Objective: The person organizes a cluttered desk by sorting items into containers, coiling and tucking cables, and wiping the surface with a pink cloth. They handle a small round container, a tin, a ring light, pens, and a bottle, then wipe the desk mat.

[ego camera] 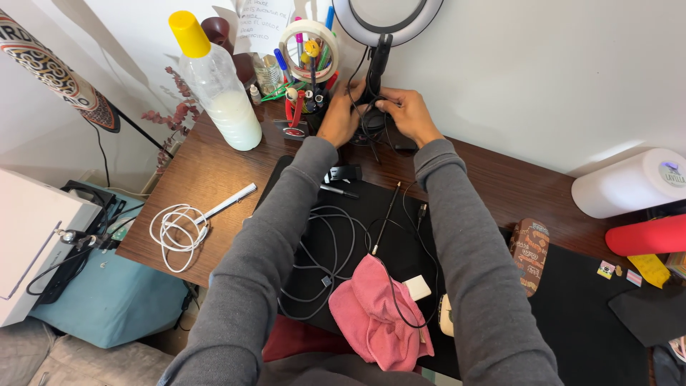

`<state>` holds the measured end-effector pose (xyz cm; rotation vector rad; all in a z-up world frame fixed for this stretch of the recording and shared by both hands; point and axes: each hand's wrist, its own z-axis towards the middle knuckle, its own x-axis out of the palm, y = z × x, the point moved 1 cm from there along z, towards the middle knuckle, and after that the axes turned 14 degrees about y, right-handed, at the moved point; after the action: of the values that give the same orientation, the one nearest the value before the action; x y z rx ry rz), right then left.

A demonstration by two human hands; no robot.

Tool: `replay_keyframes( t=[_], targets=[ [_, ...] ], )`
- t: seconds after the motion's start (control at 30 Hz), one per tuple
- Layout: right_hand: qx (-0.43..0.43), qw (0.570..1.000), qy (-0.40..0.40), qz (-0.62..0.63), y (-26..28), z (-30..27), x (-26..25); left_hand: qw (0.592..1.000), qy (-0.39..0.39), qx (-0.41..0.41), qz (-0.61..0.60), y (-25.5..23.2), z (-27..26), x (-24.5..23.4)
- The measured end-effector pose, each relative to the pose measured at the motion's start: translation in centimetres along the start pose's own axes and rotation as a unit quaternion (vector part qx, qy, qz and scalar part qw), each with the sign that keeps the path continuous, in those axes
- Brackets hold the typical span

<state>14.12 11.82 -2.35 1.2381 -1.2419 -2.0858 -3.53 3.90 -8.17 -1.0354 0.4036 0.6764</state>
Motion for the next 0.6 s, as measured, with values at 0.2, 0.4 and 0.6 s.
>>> replay_keyframes(
  t=[0.2, 0.4, 0.6],
  targets=[
    [0.004, 1.0, -0.013, 0.009, 1.1, -0.4, 0.5, 0.988, 0.052, -0.142, 0.0, -2.0, 0.8, 0.9],
    [-0.002, 1.0, -0.022, -0.022, 1.1, -0.4, 0.9, 0.987, -0.032, -0.152, -0.034, -4.9, 1.1, -0.5],
    [0.022, 0.997, -0.018, -0.066, 4.0, -1.4, 1.1, 0.971, -0.07, -0.222, -0.052, -7.5, 0.9, -1.4]
  ],
)
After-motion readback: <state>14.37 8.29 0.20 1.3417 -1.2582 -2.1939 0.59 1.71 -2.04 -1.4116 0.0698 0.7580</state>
